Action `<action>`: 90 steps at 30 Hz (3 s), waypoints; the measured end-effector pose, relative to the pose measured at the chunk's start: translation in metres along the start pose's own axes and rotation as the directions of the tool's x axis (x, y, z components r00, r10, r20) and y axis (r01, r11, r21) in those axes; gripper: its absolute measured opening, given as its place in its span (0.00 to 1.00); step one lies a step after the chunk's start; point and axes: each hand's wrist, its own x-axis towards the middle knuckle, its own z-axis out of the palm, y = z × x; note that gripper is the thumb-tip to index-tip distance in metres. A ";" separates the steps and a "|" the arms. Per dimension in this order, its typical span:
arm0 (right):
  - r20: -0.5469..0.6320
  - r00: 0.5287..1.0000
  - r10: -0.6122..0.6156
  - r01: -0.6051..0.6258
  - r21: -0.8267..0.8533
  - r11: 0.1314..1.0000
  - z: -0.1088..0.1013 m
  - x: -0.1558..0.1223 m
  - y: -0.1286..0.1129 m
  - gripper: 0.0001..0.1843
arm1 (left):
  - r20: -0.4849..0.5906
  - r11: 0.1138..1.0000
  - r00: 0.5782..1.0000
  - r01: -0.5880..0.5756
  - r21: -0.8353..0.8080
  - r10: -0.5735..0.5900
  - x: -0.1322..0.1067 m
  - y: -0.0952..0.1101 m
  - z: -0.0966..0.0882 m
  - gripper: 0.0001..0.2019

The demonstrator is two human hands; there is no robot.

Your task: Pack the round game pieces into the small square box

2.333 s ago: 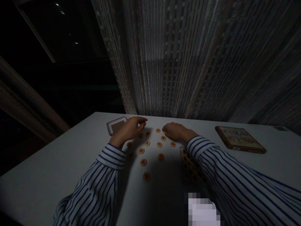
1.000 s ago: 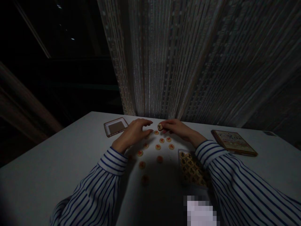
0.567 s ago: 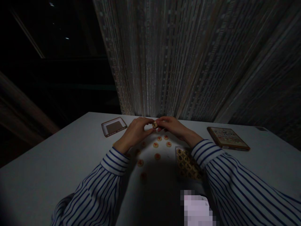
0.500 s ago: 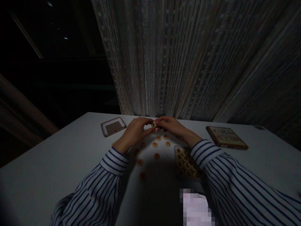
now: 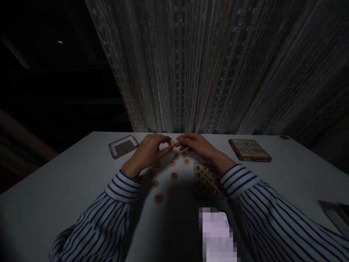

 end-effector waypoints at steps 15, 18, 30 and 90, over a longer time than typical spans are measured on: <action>-0.141 0.982 -0.128 0.100 -0.186 0.977 -0.034 -0.046 -0.010 0.16 | -0.001 0.997 0.998 -0.063 0.047 0.063 -0.003 0.018 0.000 0.11; -0.148 0.979 -0.141 0.106 -0.220 0.970 -0.038 -0.053 -0.012 0.14 | 0.023 0.996 0.997 -0.080 0.035 0.079 -0.003 0.027 0.001 0.11; -0.131 0.965 -0.228 0.183 -0.291 0.939 -0.068 -0.066 -0.014 0.09 | 0.054 0.993 0.992 -0.115 -0.017 0.116 0.023 0.068 0.018 0.10; -0.054 0.992 -0.117 0.103 -0.211 0.972 -0.065 -0.068 -0.007 0.10 | 0.307 0.189 0.867 0.402 -0.896 -0.392 0.039 0.073 0.048 0.12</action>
